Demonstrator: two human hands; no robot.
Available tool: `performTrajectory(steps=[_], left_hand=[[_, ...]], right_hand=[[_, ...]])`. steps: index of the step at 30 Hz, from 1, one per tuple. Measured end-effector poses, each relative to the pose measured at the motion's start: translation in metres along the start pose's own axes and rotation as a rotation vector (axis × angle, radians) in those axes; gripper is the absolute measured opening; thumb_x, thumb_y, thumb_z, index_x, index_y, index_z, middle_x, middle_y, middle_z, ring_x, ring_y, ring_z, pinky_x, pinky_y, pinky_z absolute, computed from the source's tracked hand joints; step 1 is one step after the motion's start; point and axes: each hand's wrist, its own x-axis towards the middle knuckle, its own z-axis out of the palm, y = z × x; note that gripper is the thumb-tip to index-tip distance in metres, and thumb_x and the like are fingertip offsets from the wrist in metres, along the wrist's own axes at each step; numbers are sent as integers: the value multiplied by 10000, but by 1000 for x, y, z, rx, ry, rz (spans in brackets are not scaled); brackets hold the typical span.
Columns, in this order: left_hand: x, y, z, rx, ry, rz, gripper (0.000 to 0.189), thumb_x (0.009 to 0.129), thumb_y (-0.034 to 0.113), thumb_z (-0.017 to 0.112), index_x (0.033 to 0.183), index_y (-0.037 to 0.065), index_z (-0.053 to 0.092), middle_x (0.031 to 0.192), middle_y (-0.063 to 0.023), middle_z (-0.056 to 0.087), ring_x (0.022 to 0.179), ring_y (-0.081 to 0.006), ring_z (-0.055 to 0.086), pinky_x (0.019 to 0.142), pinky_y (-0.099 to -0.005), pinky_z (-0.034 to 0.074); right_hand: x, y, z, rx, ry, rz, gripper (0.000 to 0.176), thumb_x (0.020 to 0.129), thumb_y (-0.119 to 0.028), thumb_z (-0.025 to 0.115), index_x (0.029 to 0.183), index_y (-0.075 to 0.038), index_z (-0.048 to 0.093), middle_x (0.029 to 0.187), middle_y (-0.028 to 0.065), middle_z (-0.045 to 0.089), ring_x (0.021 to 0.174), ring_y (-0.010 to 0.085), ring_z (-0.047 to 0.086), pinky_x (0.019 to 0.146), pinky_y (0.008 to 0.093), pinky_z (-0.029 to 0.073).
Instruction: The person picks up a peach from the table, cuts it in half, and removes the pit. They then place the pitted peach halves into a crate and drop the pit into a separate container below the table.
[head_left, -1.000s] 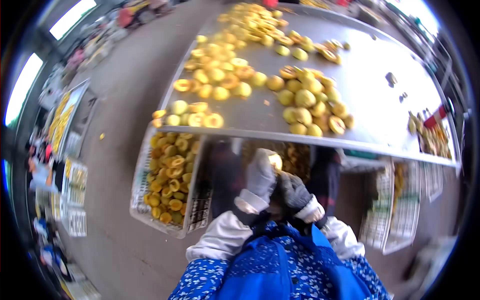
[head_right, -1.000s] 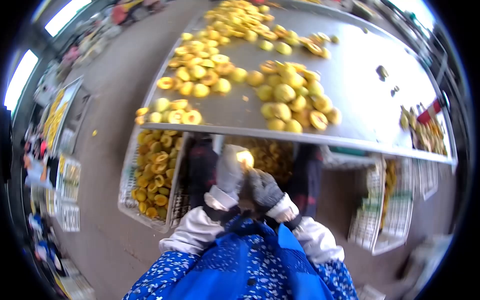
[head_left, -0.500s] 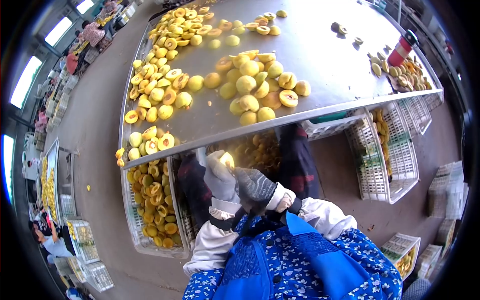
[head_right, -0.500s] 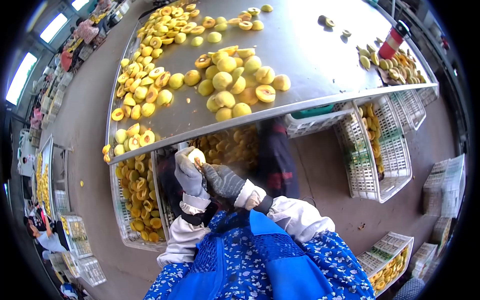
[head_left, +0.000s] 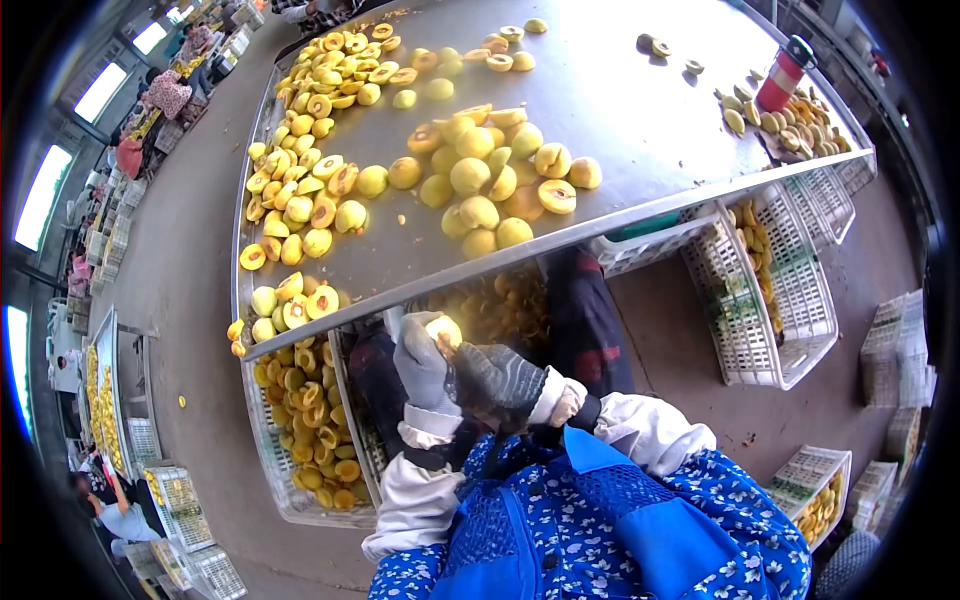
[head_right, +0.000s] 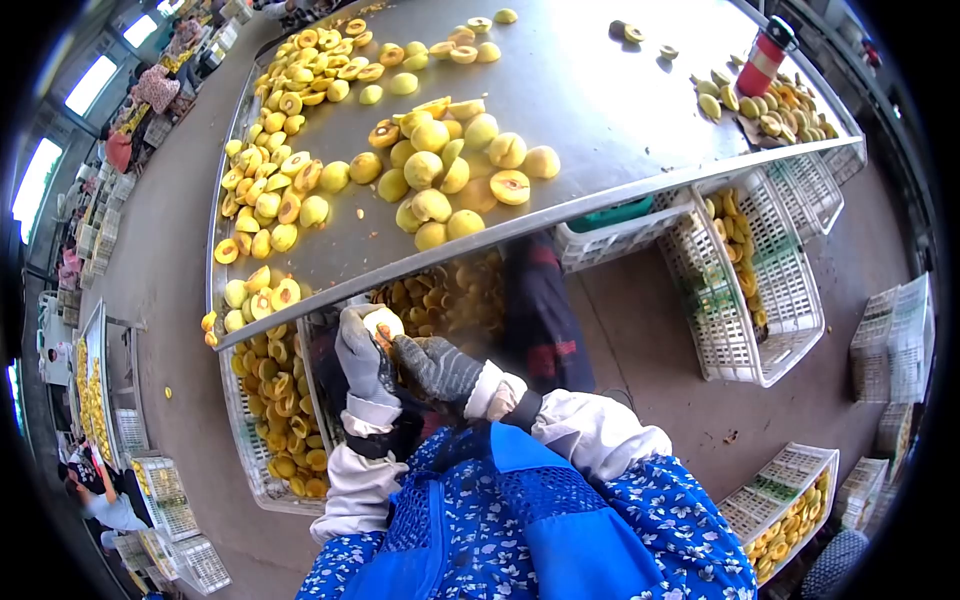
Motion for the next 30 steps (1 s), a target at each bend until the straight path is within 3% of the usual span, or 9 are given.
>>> performTrajectory(steps=[3,7,10,13,17,20,23,27,30], left_hand=[[-7,1,6,262,144,316,265,944,229,408,973,13,557,907,-119,616,803,-247,603,736,-327,477],[-13,1,8,173,153,308,316,937,271,423,1024,3,564,924,-161,618,835,-310,611,761,-349,487],[-14,-8,0,195,89,329,365,947,291,394,1007,-20,576,941,-162,625,856,-298,618,758,-354,490],[-9,0,-3,128,8,276,394,955,302,374,970,-26,592,941,-149,621,879,-272,606,787,-340,473],[-8,14,-11,0,-119,157,424,955,340,368,970,-20,591,934,-110,609,887,-211,577,805,-315,447],[-6,25,-10,26,-130,191,487,955,406,327,947,-10,580,884,-83,600,827,-181,563,769,-308,443],[-3,37,-10,-260,-146,-98,512,953,423,308,911,-4,587,858,-74,599,795,-171,559,753,-304,446],[3,43,-8,-150,-193,-49,524,956,430,299,880,2,593,847,-68,597,772,-165,555,753,-292,442],[-1,37,4,-100,-64,63,495,963,396,307,881,4,597,866,-80,600,811,-176,560,783,-309,442]], right_hand=[[1,0,0,59,-24,92,438,976,-377,374,880,-28,619,590,13,533,512,91,471,463,262,358],[4,-31,-14,70,-181,398,394,977,-330,378,915,-14,605,644,59,566,569,120,508,496,295,401],[3,-15,-11,58,-159,213,355,973,-297,388,969,-3,586,723,113,597,624,172,539,540,349,440],[3,15,-19,-452,-210,-340,326,965,-282,409,1017,-1,564,781,141,606,661,213,554,576,388,460],[-1,4,-16,116,-189,284,503,948,-460,394,772,-31,589,560,58,525,531,155,514,492,308,404],[-2,0,-15,185,-232,267,574,930,-540,370,655,-71,555,491,10,467,451,113,442,440,257,326],[-1,-11,-12,190,-222,260,572,919,-563,378,642,-86,531,487,-6,453,425,93,399,413,247,285],[-4,-48,-13,345,-238,524,576,904,-590,388,636,-95,507,474,-16,439,392,73,366,378,230,251],[-4,-22,-14,555,-294,434,557,912,-581,378,674,-97,518,473,-11,448,351,71,361,330,224,242]])
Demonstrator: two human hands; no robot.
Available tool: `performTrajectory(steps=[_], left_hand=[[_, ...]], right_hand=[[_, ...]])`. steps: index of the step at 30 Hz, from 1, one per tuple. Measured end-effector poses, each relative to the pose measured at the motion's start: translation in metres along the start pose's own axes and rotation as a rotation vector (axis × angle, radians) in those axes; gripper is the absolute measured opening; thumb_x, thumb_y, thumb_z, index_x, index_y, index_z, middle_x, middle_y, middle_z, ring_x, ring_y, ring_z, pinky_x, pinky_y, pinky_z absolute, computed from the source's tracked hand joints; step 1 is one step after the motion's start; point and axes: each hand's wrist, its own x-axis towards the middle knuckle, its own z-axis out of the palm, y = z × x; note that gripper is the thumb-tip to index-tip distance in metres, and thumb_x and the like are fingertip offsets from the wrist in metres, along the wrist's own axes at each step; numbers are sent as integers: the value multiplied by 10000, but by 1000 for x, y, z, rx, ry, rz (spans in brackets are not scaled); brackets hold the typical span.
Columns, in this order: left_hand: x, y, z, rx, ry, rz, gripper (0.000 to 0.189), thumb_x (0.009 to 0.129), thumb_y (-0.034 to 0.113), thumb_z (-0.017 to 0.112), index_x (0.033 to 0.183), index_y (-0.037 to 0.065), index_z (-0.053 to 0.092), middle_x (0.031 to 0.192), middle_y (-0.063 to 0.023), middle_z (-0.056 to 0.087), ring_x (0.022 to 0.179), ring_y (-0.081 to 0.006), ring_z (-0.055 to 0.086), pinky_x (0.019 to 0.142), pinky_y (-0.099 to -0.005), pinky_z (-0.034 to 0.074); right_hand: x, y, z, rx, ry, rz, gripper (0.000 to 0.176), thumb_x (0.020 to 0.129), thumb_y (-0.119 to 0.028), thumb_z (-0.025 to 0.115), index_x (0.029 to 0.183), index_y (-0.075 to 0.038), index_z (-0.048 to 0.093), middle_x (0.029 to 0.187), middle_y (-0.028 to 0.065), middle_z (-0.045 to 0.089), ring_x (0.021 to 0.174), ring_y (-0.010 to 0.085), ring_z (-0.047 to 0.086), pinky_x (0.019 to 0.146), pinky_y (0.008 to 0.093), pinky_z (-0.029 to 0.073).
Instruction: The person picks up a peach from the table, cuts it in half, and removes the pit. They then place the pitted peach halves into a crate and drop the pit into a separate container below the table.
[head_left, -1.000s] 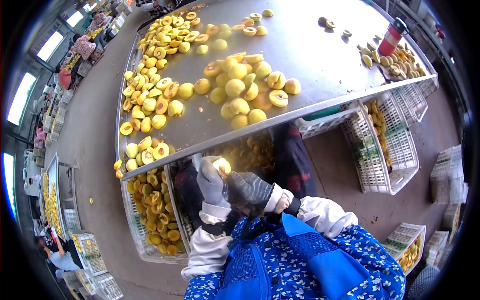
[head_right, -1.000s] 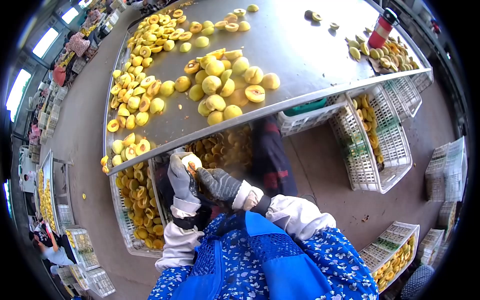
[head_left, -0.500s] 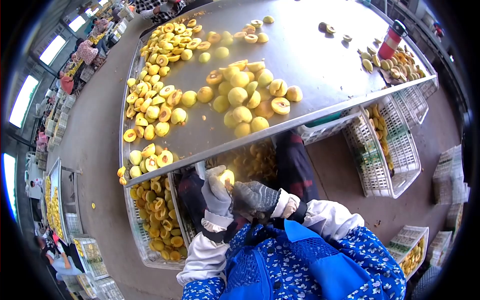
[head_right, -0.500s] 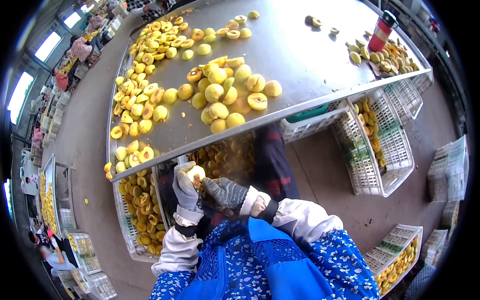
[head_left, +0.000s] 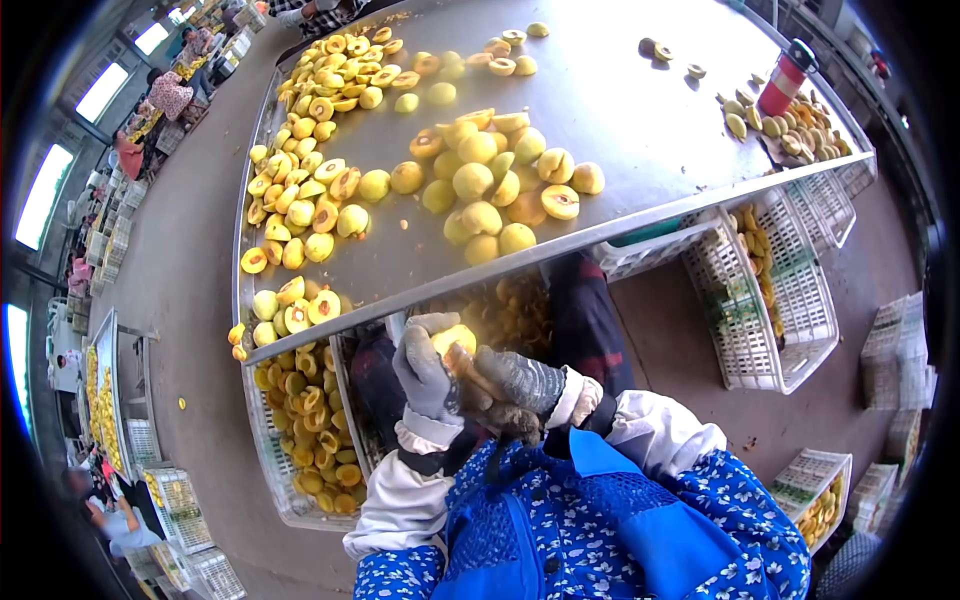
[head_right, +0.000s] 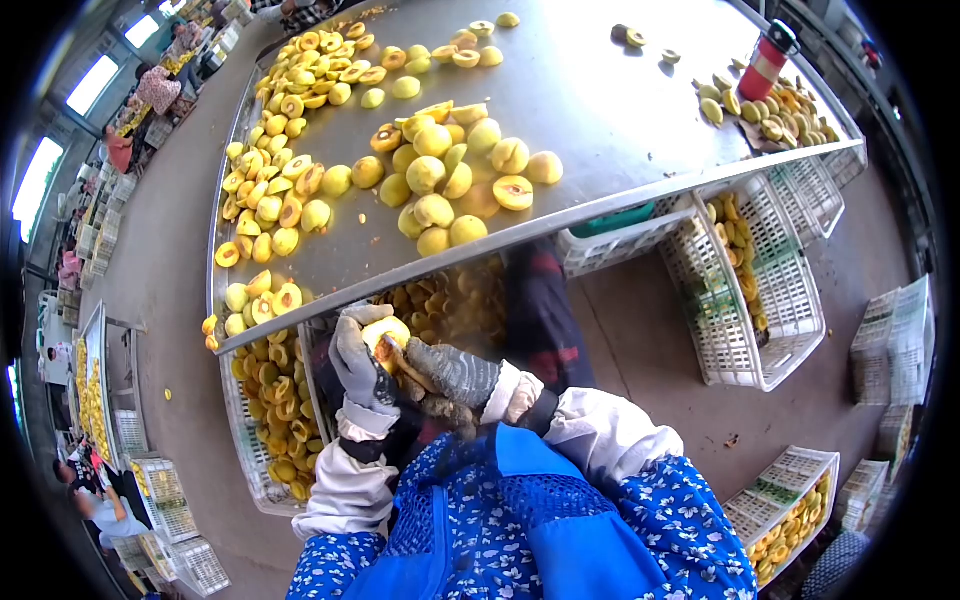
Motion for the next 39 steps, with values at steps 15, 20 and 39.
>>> performTrajectory(steps=[15,20,39], left_hand=[[1,-29,-3,114,-75,250,481,947,399,364,1024,-20,585,988,-132,610,905,-243,586,794,-346,468],[4,-29,-1,87,-52,260,483,948,406,365,1021,-14,591,979,-135,609,911,-247,583,808,-348,463],[-2,-13,18,-345,184,-695,374,898,322,494,774,-18,586,655,-147,615,525,-234,604,489,-305,510]], right_hand=[[-4,-10,-11,158,97,65,421,946,-449,430,766,-81,529,497,-2,479,319,115,406,300,227,315],[-7,-15,-3,209,-61,57,465,939,-504,402,742,-101,524,494,-23,454,363,78,378,326,211,256],[16,36,-30,-587,297,-263,454,951,-420,413,1005,-18,615,854,205,652,784,309,621,706,363,460]])
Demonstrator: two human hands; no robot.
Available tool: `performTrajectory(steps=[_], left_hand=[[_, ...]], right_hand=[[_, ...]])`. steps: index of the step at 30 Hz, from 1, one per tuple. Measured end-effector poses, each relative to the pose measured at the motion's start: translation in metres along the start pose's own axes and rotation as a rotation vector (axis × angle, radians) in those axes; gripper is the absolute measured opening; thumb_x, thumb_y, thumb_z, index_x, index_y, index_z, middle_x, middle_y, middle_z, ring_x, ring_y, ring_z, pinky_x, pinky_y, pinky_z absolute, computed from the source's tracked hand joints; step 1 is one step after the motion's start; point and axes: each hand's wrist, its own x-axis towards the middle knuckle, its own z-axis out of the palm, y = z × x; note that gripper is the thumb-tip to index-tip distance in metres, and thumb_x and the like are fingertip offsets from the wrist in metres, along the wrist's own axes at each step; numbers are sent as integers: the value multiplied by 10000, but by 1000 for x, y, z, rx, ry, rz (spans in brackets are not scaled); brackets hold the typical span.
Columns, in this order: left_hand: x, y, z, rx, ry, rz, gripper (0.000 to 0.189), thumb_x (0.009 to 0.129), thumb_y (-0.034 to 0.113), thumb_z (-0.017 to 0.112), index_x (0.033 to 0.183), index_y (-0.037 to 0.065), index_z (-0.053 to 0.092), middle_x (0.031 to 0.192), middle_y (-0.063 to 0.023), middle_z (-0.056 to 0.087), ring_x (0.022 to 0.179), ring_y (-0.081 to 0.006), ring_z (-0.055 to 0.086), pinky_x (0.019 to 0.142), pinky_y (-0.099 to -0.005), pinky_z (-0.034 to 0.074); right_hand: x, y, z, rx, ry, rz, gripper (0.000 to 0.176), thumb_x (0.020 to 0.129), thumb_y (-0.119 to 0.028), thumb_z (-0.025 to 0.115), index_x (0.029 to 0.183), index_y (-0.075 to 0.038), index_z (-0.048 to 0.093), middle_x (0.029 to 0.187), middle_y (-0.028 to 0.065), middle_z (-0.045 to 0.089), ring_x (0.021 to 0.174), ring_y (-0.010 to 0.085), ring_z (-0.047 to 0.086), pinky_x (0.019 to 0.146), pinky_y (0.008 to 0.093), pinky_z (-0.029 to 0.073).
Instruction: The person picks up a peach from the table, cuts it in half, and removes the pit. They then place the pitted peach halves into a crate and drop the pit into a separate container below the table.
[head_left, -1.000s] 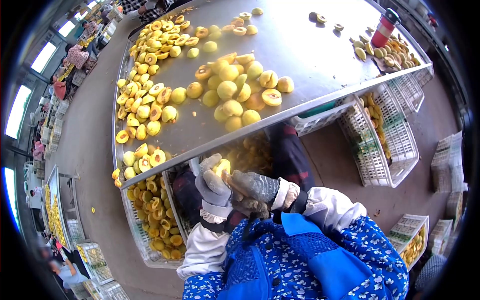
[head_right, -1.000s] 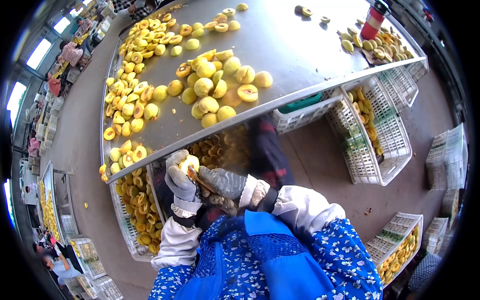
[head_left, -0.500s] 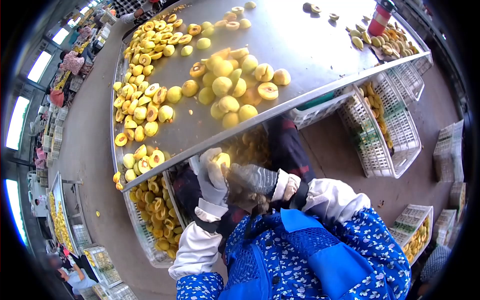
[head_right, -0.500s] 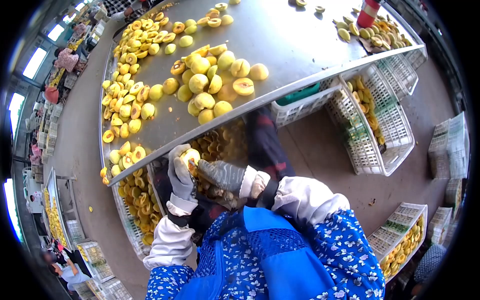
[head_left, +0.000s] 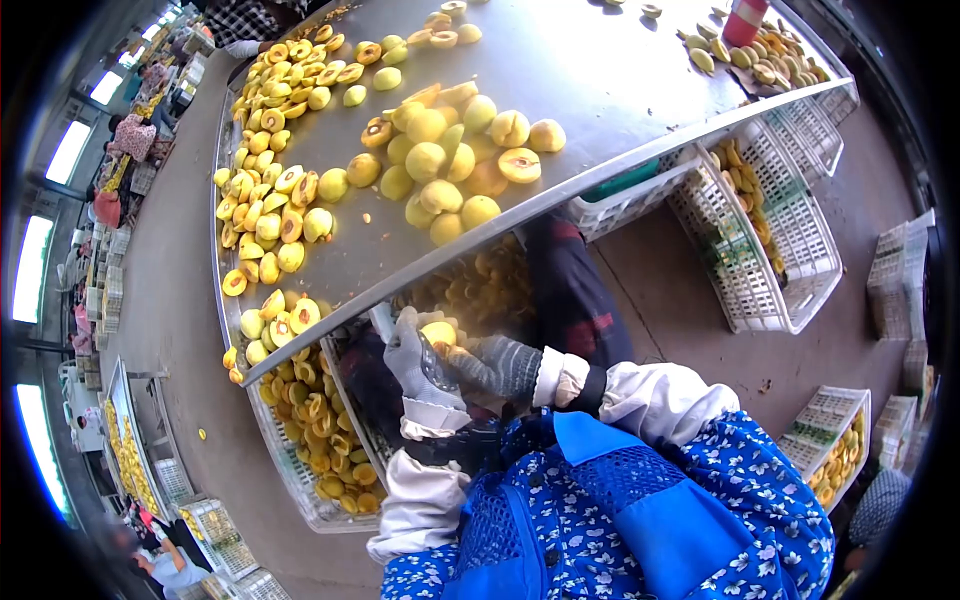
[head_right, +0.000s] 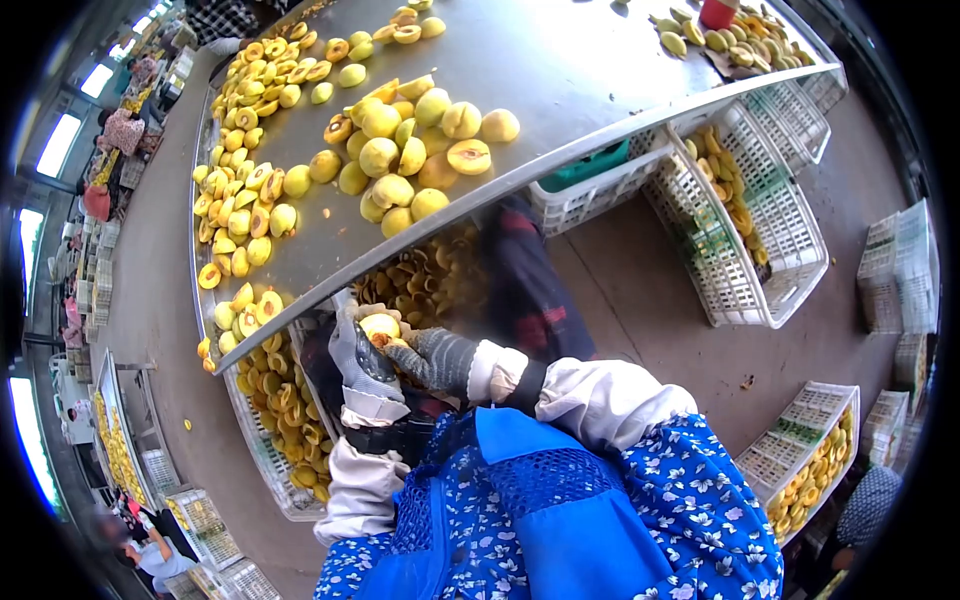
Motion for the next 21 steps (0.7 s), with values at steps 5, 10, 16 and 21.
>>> performTrajectory(steps=[5,10,16,21], left_hand=[[-10,-9,8,-131,69,116,397,910,374,465,822,4,579,678,-142,611,537,-237,603,494,-313,507],[5,-29,-4,19,23,304,324,901,280,534,750,0,595,654,-106,614,503,-155,566,490,-257,468],[-1,-32,-7,-173,14,46,317,882,306,536,795,8,600,685,-124,626,567,-206,594,525,-286,496],[2,-30,-13,-301,32,-134,365,859,373,539,863,12,593,711,-149,632,589,-246,609,531,-303,508]], right_hand=[[-18,-18,-4,-118,45,-164,429,960,-371,421,1003,9,616,855,202,654,789,270,617,720,340,462],[-16,-14,-7,-58,-29,129,373,961,-322,440,1037,4,606,860,181,663,800,218,615,730,329,463],[-11,2,-13,-694,31,10,438,881,-437,493,1007,-26,578,713,191,628,628,365,601,540,426,457],[-17,-16,-5,-809,75,39,420,881,-413,468,1006,-18,534,672,193,606,590,369,591,491,457,442]])
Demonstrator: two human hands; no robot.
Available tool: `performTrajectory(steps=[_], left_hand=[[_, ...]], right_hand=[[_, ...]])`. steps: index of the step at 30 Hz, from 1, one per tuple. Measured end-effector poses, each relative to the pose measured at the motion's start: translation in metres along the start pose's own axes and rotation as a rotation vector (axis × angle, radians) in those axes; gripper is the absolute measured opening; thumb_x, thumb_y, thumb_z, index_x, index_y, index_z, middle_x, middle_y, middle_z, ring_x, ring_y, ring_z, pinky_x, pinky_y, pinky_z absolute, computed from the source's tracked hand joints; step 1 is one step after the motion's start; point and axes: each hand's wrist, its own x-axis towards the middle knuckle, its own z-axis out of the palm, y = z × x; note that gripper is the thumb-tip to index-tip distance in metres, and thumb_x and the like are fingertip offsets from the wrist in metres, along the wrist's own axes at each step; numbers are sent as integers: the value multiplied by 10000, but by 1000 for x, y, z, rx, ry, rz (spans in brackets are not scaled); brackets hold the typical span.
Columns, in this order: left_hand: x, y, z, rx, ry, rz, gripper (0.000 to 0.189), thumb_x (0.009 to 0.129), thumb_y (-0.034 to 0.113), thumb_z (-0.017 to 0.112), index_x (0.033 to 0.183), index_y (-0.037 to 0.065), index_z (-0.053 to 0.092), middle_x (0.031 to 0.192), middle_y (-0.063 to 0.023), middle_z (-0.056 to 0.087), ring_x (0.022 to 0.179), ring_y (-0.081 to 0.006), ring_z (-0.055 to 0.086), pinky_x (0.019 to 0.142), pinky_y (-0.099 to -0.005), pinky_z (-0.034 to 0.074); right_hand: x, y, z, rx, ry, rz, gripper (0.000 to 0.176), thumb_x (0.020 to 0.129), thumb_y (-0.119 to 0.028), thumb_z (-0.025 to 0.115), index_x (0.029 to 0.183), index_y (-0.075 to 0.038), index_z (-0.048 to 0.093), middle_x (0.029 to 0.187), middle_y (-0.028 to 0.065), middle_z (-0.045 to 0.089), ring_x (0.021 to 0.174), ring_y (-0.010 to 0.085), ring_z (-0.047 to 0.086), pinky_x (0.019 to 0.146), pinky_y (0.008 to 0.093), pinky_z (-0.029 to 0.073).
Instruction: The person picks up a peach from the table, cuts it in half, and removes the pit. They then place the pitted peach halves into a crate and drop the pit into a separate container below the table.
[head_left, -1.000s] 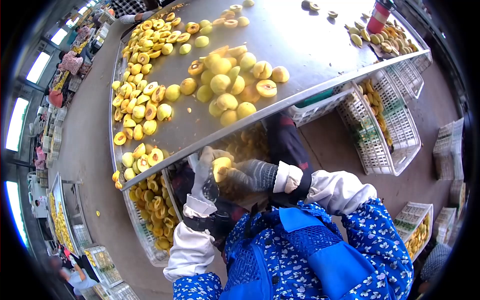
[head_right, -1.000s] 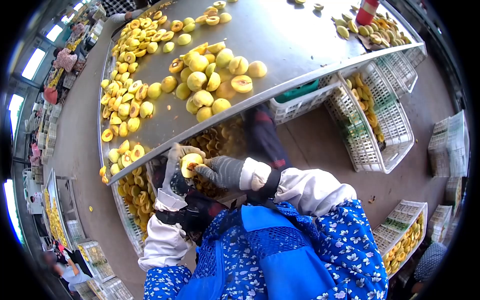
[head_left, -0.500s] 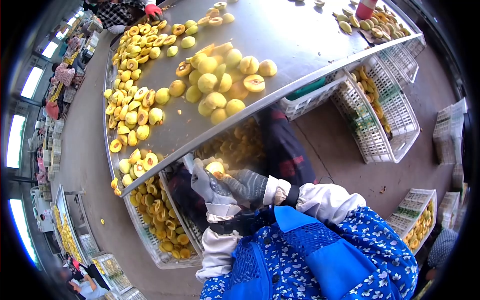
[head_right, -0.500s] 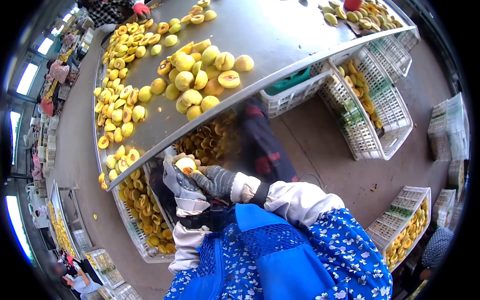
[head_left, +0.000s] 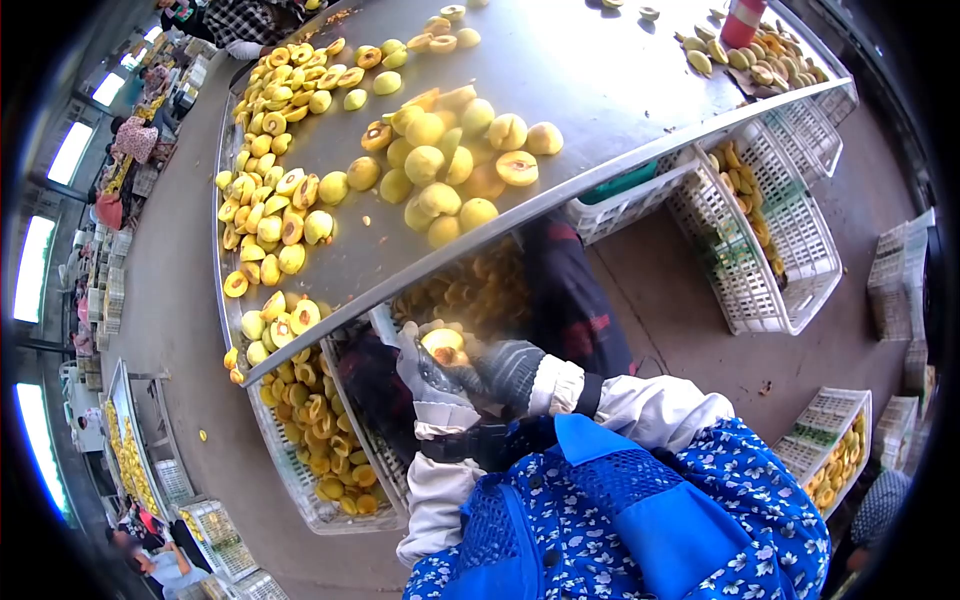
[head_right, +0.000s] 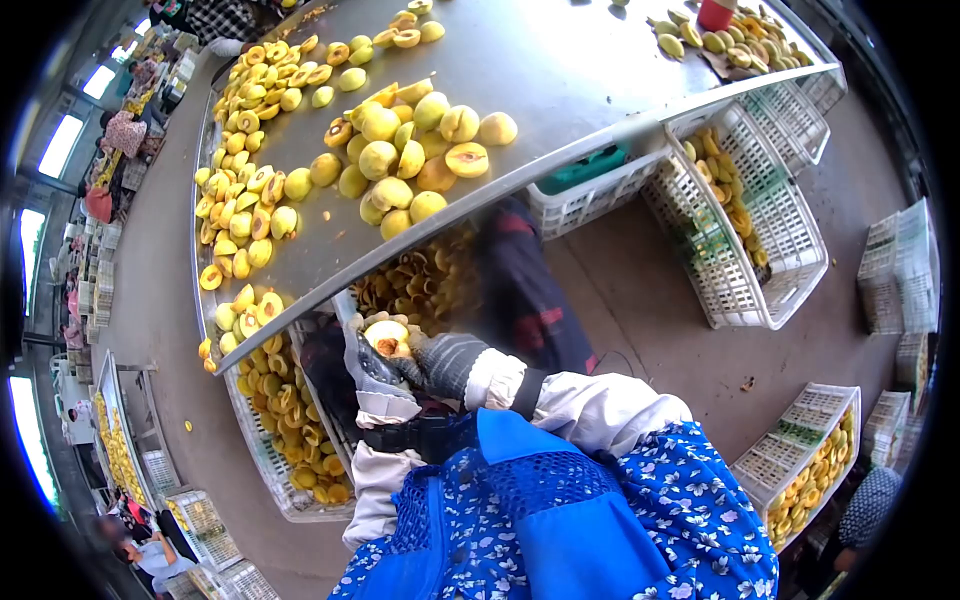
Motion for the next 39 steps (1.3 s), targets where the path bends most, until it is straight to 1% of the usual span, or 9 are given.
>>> performTrajectory(steps=[11,17,19,23,31,32,34,37,39], left_hand=[[-5,0,-9,140,35,104,342,893,337,503,850,5,575,688,-150,614,472,-206,571,380,-273,450],[10,3,-34,-427,-342,-114,386,874,431,462,965,82,600,936,-148,637,863,-328,611,720,-455,520],[4,4,-30,-428,-185,-71,386,859,398,485,894,30,596,893,-153,634,885,-321,592,828,-432,484],[-5,-8,-16,-155,-375,151,489,911,457,385,1041,15,551,1021,-147,604,1003,-294,554,908,-394,443],[-5,-10,-14,-231,-419,-144,580,928,518,381,1203,25,516,1143,-99,574,1034,-217,545,912,-325,435],[0,-10,-18,-183,-439,-79,566,929,505,388,1210,26,498,1137,-97,575,1037,-218,545,910,-324,443],[-2,-9,-26,539,-300,528,549,927,499,395,1187,29,509,1135,-99,575,1030,-211,548,898,-322,450],[10,-16,-40,458,-174,585,557,906,536,408,1099,35,557,1073,-94,599,970,-189,571,853,-295,466],[18,-8,-42,-199,-297,-38,582,894,562,413,1074,31,570,1030,-90,613,930,-186,583,827,-289,474]], right_hand=[[7,18,-7,-215,-101,-192,352,879,-397,484,1015,-72,491,696,185,607,597,376,584,511,474,441],[-7,7,9,163,247,-289,434,883,-473,486,1001,-54,485,688,218,577,617,409,574,527,471,432],[-5,10,22,211,238,-75,449,876,-481,498,980,-45,472,722,240,582,666,418,582,557,480,439],[12,16,27,361,327,-39,445,875,-470,514,990,-45,454,761,268,593,708,454,572,603,502,441],[37,18,-12,-20,276,-221,327,889,-378,527,995,-78,453,749,226,603,706,424,580,608,501,432],[39,17,-13,-50,272,-258,319,888,-369,532,994,-78,453,744,223,604,704,420,583,607,501,431],[35,16,-15,62,342,-195,302,890,-355,534,971,-73,461,724,222,601,681,419,583,583,502,429],[22,14,-11,131,349,-148,293,911,-349,499,923,-56,483,683,228,593,620,421,577,521,497,421],[12,14,-6,132,253,-119,303,921,-353,481,906,-50,489,669,228,589,600,426,571,503,496,416]])
